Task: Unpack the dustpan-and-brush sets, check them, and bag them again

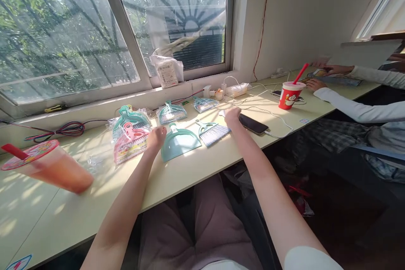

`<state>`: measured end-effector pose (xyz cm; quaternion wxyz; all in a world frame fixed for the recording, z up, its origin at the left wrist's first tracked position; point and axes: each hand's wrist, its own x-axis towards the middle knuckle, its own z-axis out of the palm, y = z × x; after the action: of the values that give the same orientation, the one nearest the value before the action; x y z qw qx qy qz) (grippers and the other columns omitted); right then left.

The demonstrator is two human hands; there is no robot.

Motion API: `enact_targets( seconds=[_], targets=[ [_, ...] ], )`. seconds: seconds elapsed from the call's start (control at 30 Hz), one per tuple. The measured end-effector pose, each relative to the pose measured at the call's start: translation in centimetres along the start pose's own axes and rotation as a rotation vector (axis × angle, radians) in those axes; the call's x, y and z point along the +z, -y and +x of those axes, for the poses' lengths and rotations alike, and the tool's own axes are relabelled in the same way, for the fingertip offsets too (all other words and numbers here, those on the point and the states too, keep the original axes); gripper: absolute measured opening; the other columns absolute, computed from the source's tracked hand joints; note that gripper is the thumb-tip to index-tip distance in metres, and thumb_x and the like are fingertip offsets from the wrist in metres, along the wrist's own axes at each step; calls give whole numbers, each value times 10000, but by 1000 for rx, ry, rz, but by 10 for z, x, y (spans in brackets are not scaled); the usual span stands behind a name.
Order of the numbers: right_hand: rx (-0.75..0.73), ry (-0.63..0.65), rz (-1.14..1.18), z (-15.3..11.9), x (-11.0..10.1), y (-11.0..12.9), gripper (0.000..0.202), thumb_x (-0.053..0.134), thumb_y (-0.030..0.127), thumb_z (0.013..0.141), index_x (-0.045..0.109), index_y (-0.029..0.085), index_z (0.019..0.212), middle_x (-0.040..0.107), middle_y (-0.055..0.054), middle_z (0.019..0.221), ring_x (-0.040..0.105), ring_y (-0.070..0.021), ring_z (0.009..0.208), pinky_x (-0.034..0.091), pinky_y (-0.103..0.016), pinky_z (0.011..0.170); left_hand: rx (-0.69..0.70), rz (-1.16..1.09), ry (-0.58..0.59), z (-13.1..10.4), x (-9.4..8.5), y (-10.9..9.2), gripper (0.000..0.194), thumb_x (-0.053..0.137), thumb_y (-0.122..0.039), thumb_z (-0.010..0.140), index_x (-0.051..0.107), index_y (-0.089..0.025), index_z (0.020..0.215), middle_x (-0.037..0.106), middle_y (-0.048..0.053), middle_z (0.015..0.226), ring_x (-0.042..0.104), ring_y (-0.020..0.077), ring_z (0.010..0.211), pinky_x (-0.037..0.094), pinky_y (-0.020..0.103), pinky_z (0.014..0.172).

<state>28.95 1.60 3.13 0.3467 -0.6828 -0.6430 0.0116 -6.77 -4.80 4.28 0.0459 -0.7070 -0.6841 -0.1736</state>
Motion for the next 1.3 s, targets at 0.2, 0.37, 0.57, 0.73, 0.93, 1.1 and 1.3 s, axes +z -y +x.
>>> enact_targets(
  seconds=[0.2,0.37,0.57,0.73,0.93,1.1,1.3],
  targets=[
    [174,100,-402,-1,0,-8,179,643,211,858,731,75,937,701,-244,968,612,-408,1138,443,-582,963,33,52,-6,-1,4,4,400,335,-292,994,716,-171,1012,737,158,968,703,292,941,462,322,744],
    [302,167,-228,18,-12,-8,292,528,258,951,718,139,1138,720,-184,1048,673,-295,1016,495,-390,860,35,47,10,-3,5,6,419,324,-297,999,721,-164,1016,736,169,975,704,300,937,465,335,754],
    [391,-39,-301,21,-19,-10,428,514,315,962,580,65,1303,580,-280,1300,533,-358,1220,419,-457,957,28,55,28,-4,6,3,403,346,-276,989,732,-162,1010,740,168,982,705,293,934,468,325,749],
    [73,26,-345,2,-3,33,342,537,377,962,662,151,1186,607,-201,1285,575,-302,1161,435,-388,948,42,37,11,-1,13,3,408,374,-338,1005,731,-148,1053,735,176,1029,699,295,952,476,328,775],
    [-33,496,-496,-9,31,102,459,641,499,896,735,81,1061,728,-198,1048,675,-299,973,485,-407,855,72,69,41,1,21,3,386,431,-327,995,751,-116,1042,702,185,1104,689,301,983,479,332,809],
    [-7,456,-548,-8,40,111,294,755,261,781,744,123,1040,731,-198,1090,684,-331,1003,514,-431,843,79,96,86,-2,20,2,334,441,-237,979,755,-126,1008,700,176,1096,684,273,990,471,308,817],
    [-4,539,-615,-8,34,92,353,791,439,749,732,150,943,727,-131,936,684,-277,899,515,-366,752,55,64,69,-2,21,3,356,429,-257,970,749,-107,1016,705,184,1081,664,298,1036,488,333,826]
  ],
)
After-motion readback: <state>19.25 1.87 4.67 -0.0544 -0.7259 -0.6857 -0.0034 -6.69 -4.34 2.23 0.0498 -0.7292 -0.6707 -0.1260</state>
